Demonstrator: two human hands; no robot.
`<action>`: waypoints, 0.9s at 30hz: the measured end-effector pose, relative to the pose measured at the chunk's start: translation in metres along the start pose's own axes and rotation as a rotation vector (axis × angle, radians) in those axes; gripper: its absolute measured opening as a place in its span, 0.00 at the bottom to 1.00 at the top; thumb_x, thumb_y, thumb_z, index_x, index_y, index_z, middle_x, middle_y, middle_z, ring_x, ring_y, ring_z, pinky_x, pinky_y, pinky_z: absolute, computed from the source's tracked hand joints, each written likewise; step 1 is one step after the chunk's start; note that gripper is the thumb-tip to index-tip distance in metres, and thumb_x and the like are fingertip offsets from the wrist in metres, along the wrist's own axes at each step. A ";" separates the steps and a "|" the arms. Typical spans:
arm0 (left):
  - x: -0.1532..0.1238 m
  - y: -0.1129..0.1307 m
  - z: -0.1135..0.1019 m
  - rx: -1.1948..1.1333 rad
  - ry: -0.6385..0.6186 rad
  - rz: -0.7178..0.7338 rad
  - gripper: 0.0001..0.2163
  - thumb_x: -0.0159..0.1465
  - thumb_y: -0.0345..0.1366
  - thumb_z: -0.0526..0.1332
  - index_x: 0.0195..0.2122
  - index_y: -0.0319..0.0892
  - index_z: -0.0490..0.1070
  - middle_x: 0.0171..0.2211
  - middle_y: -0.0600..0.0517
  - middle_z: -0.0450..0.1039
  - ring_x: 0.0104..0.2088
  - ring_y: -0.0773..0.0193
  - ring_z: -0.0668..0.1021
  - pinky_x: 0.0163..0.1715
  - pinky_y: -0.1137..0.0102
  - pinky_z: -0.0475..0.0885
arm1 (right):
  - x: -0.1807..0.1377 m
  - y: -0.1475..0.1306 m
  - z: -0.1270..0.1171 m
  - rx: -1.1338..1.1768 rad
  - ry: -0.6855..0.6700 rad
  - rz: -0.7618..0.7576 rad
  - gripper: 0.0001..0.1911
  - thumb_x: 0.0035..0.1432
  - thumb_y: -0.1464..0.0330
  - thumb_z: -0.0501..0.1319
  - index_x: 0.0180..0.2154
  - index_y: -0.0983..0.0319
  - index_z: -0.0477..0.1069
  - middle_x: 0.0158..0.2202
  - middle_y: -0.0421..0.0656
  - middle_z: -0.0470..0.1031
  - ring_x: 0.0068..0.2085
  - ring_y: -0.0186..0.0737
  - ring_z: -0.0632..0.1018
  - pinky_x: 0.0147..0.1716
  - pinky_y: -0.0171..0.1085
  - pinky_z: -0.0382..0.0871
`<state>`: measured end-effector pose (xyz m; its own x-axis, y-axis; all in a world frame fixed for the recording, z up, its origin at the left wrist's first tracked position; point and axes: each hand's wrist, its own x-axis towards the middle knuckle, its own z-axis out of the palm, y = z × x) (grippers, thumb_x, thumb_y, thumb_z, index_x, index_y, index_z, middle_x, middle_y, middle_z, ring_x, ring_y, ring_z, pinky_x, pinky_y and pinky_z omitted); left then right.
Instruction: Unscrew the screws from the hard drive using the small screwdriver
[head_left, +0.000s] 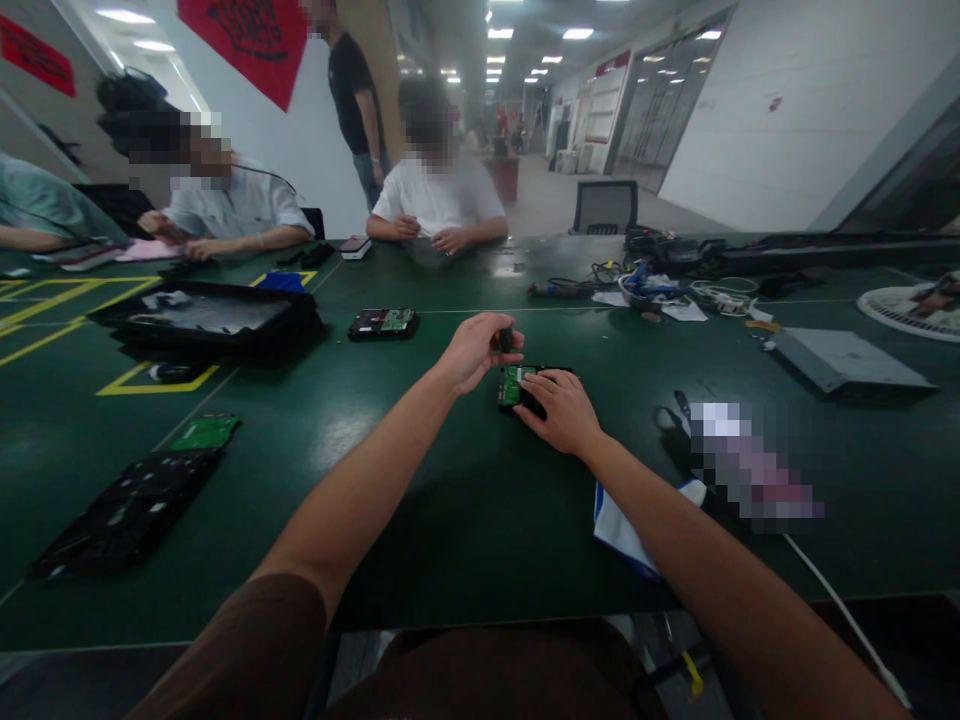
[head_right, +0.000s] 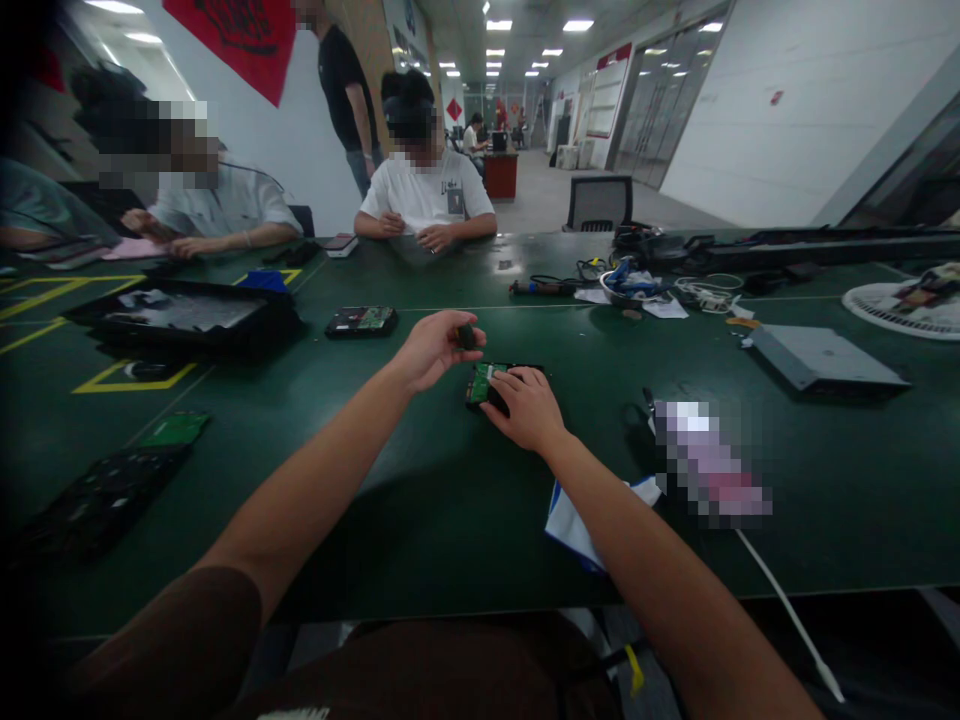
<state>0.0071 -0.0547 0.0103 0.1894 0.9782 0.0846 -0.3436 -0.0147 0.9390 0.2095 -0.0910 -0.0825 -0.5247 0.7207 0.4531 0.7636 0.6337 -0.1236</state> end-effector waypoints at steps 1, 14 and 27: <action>0.001 -0.001 0.000 -0.019 0.007 0.002 0.09 0.61 0.39 0.65 0.38 0.39 0.73 0.34 0.47 0.77 0.37 0.60 0.80 0.39 0.62 0.80 | 0.000 0.000 0.000 0.002 0.002 0.001 0.25 0.70 0.52 0.58 0.61 0.57 0.74 0.62 0.48 0.76 0.63 0.58 0.70 0.65 0.60 0.60; 0.002 -0.003 0.000 -0.011 0.009 0.002 0.09 0.60 0.39 0.65 0.38 0.39 0.74 0.36 0.46 0.77 0.39 0.58 0.80 0.36 0.63 0.80 | 0.000 0.000 0.000 0.001 0.006 0.002 0.26 0.71 0.52 0.58 0.61 0.57 0.75 0.62 0.47 0.76 0.62 0.58 0.70 0.65 0.60 0.60; 0.002 -0.003 0.000 -0.041 -0.012 -0.048 0.08 0.60 0.39 0.65 0.37 0.39 0.75 0.31 0.47 0.76 0.35 0.61 0.79 0.36 0.65 0.79 | 0.000 0.000 0.001 -0.008 0.010 -0.005 0.25 0.71 0.52 0.58 0.61 0.58 0.74 0.62 0.47 0.76 0.62 0.58 0.71 0.65 0.59 0.59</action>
<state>0.0084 -0.0526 0.0071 0.2173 0.9751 0.0437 -0.3709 0.0410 0.9278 0.2093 -0.0910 -0.0832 -0.5245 0.7148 0.4625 0.7642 0.6347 -0.1143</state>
